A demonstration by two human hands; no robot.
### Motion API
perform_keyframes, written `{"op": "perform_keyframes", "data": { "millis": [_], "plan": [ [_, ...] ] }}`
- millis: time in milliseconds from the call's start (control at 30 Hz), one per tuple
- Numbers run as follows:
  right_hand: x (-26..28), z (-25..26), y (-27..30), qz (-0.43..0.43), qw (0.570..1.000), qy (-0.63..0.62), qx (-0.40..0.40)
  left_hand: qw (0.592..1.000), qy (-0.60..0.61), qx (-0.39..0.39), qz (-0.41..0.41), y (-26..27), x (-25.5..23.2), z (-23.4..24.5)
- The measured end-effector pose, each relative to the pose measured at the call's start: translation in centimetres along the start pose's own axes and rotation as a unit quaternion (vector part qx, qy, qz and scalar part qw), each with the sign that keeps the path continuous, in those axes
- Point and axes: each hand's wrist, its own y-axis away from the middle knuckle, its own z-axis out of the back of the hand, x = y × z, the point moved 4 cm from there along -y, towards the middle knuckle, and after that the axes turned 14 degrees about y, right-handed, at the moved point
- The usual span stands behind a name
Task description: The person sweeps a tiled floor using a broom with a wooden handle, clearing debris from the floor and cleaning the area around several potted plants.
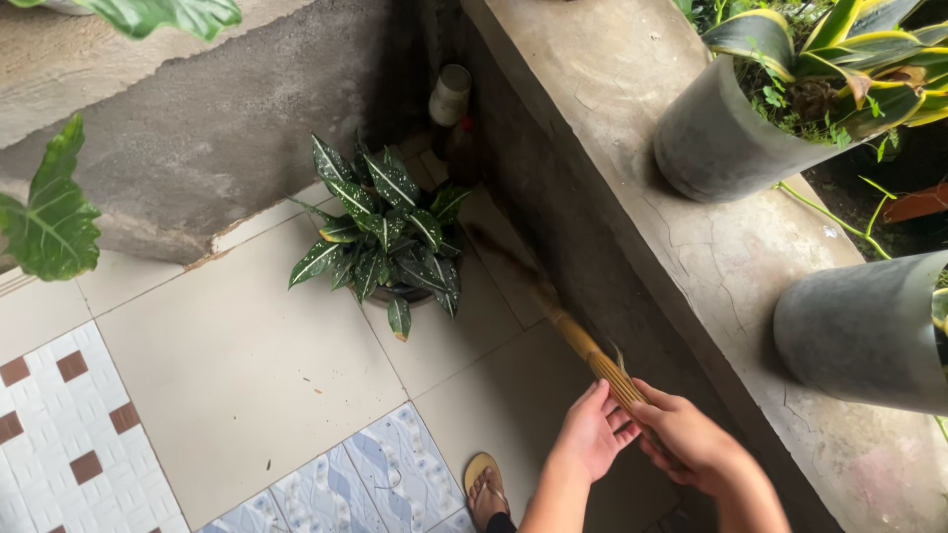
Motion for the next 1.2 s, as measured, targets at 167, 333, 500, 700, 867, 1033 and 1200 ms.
{"op": "perform_keyframes", "data": {
  "millis": [167,333,500,700,867,1033,1200],
  "plan": [
    [0.8,-5.2,-5.7,0.035,0.997,-0.066,0.033,0.997,0.056,-0.025,-0.038,-3.2,-0.6,6.5],
    [-0.5,-6.9,-7.9,0.047,0.979,-0.043,0.192,0.986,0.084,-0.071,-0.124,1.7,-2.0,6.1],
    [-2.6,-0.7,-4.9,0.069,0.979,-0.068,0.178,0.989,0.107,-0.049,-0.092,3.4,2.1,-0.5],
    [-4.9,0.4,-1.9,0.043,0.996,-0.062,0.039,0.993,0.112,-0.008,-0.037,0.4,6.4,1.2],
    [-7.0,-7.3,-7.2,0.068,0.993,-0.062,0.074,0.990,0.082,-0.104,-0.049,-1.2,4.5,10.5],
    [-8.3,-14.4,-7.2,0.002,0.984,-0.032,0.175,0.980,0.124,-0.106,-0.119,3.4,1.8,16.5],
    [-8.8,-11.6,-6.4,0.064,0.966,-0.086,0.236,0.963,0.116,-0.153,-0.189,4.8,4.1,12.1]
  ]
}}
